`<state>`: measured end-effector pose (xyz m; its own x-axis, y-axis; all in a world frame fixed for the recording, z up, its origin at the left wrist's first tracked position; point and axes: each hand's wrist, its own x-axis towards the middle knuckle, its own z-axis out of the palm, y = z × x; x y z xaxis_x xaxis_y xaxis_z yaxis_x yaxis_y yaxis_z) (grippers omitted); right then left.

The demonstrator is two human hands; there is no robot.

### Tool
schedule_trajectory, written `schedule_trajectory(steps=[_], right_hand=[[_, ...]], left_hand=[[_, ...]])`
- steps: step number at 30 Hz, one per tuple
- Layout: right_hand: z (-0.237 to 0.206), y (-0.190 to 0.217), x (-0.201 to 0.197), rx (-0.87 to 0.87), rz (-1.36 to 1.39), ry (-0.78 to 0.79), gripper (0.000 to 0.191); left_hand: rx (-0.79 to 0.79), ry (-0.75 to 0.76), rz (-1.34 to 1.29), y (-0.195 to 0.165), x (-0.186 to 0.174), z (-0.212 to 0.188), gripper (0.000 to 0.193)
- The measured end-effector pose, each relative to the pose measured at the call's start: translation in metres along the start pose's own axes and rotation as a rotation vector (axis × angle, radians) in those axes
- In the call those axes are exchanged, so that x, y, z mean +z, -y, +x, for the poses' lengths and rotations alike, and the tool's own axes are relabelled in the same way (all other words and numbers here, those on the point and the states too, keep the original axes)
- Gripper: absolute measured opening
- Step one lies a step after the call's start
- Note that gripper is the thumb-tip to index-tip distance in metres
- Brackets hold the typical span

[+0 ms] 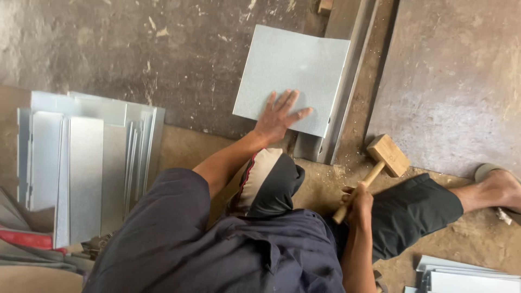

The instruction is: The person sits on the floor and repeatedly places rectangular metal panels into a metal bending jig. Using a wooden mallet, the person strikes the edge of each panel to bend it into a box-like shape. Finished panels are stacked to the side.

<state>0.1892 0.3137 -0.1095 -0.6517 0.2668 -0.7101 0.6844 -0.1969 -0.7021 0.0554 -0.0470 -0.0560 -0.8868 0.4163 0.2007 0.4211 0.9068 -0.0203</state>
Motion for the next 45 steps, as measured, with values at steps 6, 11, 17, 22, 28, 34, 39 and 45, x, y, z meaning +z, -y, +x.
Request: schedule_trajectory(steps=[6,11,17,22,28,34,39,45], right_hand=[[0.000,0.012,0.012,-0.483,-0.348,-0.217,0.063],[-0.021,0.078,0.065,-0.515,0.019,0.151,0.053],[-0.031,0.137,0.103,-0.490,0.741,0.547,0.071],[-0.030,0.133,0.055,-0.430,0.734,0.310,0.067],[-0.032,0.115,-0.017,-0.483,0.569,0.256,0.056],[-0.034,0.119,-0.006,-0.547,0.278,0.085,0.036],[-0.044,0.114,0.004,-0.623,0.183,0.009,0.037],[-0.046,0.108,-0.004,-0.624,0.311,0.004,0.037]], left_hand=[[-0.016,-0.447,-0.496,0.051,-0.058,0.026,0.040],[-0.575,-0.676,-1.006,0.079,-0.120,0.044,0.015],[-0.491,-0.472,-1.921,0.013,-0.136,0.034,0.043],[-0.185,0.320,-1.838,0.007,-0.111,0.008,0.058],[-0.367,0.352,-2.006,0.040,-0.089,0.072,0.080],[-0.444,0.160,-1.589,-0.023,-0.067,0.155,0.076],[-0.514,0.007,-1.227,-0.051,-0.060,0.159,0.066],[-0.449,0.274,-1.750,-0.011,-0.043,0.147,0.074]])
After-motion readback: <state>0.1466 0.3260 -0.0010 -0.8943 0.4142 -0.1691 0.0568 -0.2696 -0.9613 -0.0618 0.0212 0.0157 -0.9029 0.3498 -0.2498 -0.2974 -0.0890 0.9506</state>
